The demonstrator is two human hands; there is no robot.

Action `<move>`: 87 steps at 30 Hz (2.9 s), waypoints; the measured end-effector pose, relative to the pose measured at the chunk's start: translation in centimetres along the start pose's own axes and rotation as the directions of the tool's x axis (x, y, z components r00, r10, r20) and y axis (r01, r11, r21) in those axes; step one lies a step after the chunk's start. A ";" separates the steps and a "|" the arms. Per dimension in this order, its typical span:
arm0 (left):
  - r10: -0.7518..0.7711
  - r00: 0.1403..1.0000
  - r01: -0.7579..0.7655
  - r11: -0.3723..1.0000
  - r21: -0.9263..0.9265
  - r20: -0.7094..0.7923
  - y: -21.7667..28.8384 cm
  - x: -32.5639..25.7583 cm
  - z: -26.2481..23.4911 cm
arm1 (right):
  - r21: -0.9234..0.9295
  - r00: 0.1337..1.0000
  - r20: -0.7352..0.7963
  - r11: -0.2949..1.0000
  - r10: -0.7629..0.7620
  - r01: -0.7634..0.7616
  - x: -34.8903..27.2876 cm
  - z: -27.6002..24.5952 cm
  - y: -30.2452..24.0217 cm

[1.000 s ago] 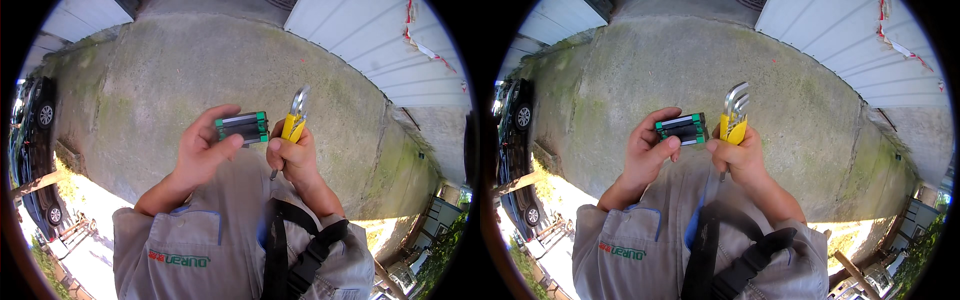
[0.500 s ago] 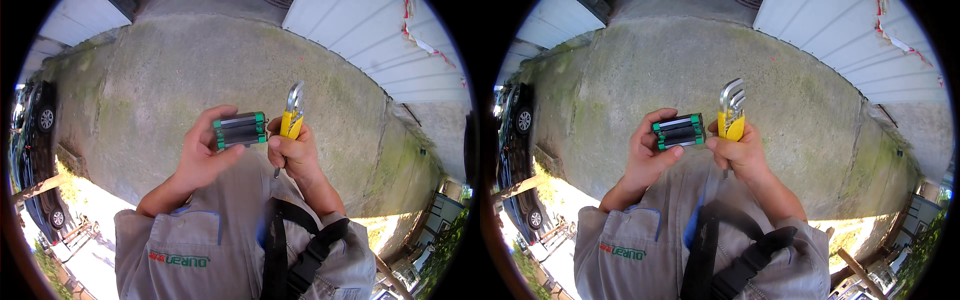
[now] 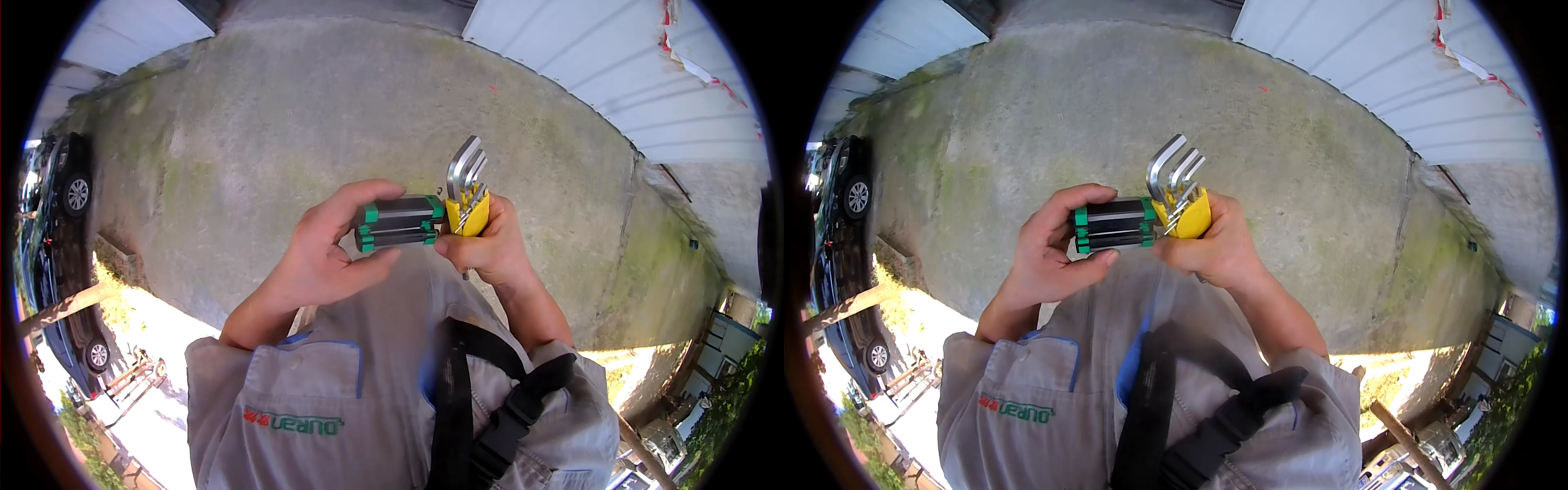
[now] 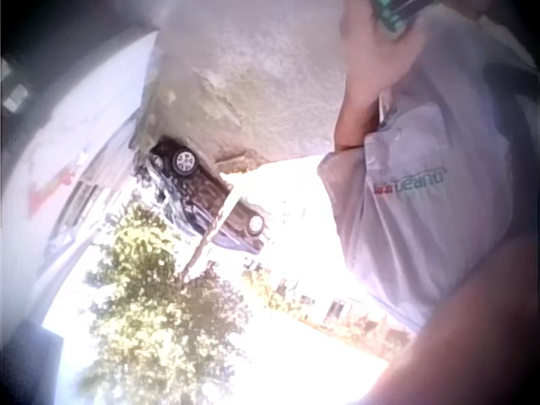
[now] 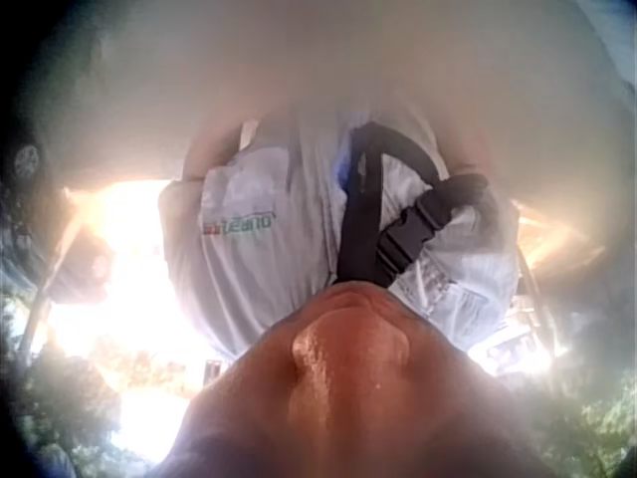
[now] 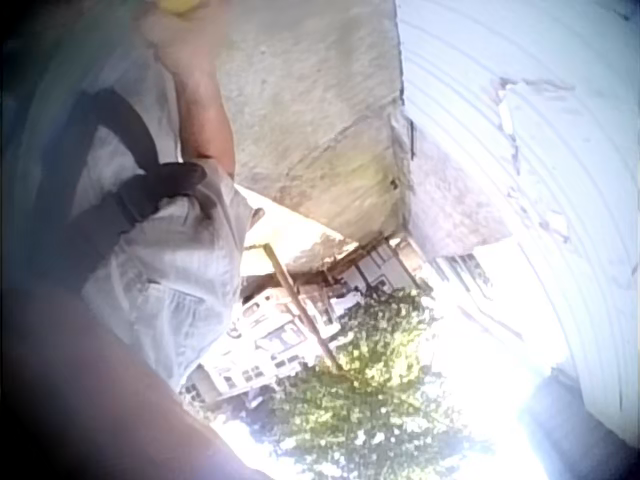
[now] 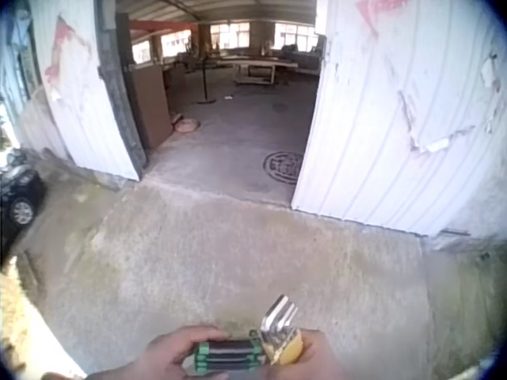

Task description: The person handles a linear guide block and Allen keys, measures the block with a ruler, and then uses an Allen key to tighten a screw on the side of the block.

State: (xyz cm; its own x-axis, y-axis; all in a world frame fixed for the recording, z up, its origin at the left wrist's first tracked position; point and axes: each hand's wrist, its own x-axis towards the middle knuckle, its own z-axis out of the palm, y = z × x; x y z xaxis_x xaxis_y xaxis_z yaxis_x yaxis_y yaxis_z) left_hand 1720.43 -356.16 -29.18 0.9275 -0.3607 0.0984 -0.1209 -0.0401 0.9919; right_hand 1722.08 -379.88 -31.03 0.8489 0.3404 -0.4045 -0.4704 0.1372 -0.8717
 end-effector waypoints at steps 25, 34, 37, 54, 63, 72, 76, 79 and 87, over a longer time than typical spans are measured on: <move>-0.039 0.998 0.030 0.982 0.188 0.041 0.8 -0.9 0.5 | -0.047 0.998 -0.015 0.997 -0.061 0.060 -1.0 0.3 0.0; -0.051 0.998 0.055 0.988 -0.144 0.028 -0.2 -0.6 0.7 | 0.059 1.000 -0.012 0.998 -0.027 0.027 -1.1 -0.3 0.3; -0.027 1.000 0.025 0.978 -0.207 -0.008 -0.7 -0.2 0.5 | 0.199 1.000 0.013 0.980 -0.022 0.019 -0.5 -0.4 0.3; -0.088 0.928 -0.040 0.943 -0.331 -0.363 -5.7 6.2 -13.8 | 0.098 0.994 0.044 0.990 0.102 -0.106 17.7 7.9 -5.1; -0.230 0.868 -0.049 0.843 -0.536 -0.440 -4.0 15.7 -30.2 | 0.093 0.964 0.055 0.960 0.261 -0.265 32.8 14.1 -14.3; -0.322 0.896 0.055 0.764 -0.642 -0.307 -7.7 33.2 -44.1 | 0.302 0.959 -0.100 0.927 0.264 -0.224 49.5 11.8 -18.6; -0.381 0.892 0.106 0.697 -0.709 -0.241 -7.4 42.6 -51.0 | 0.351 0.948 -0.164 0.915 0.271 -0.201 60.2 12.0 -24.9; -0.457 0.862 0.106 0.588 -0.802 -0.221 -5.1 48.6 -54.9 | 0.335 0.956 -0.135 0.920 0.261 -0.204 67.4 11.8 -31.2; -0.490 0.771 -0.105 0.532 -0.840 -0.407 -0.2 62.7 -66.8 | 0.146 0.969 0.019 0.958 0.247 -0.247 86.1 13.8 -46.8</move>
State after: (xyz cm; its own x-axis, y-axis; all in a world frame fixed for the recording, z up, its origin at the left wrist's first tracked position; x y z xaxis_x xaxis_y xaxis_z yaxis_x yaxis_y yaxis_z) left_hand 1802.27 -316.51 -17.81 0.9183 0.1204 -0.3771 0.1355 0.7995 0.5852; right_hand 1813.89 -344.18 -21.23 0.7014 0.3816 -0.6021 -0.6958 0.1832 -0.6945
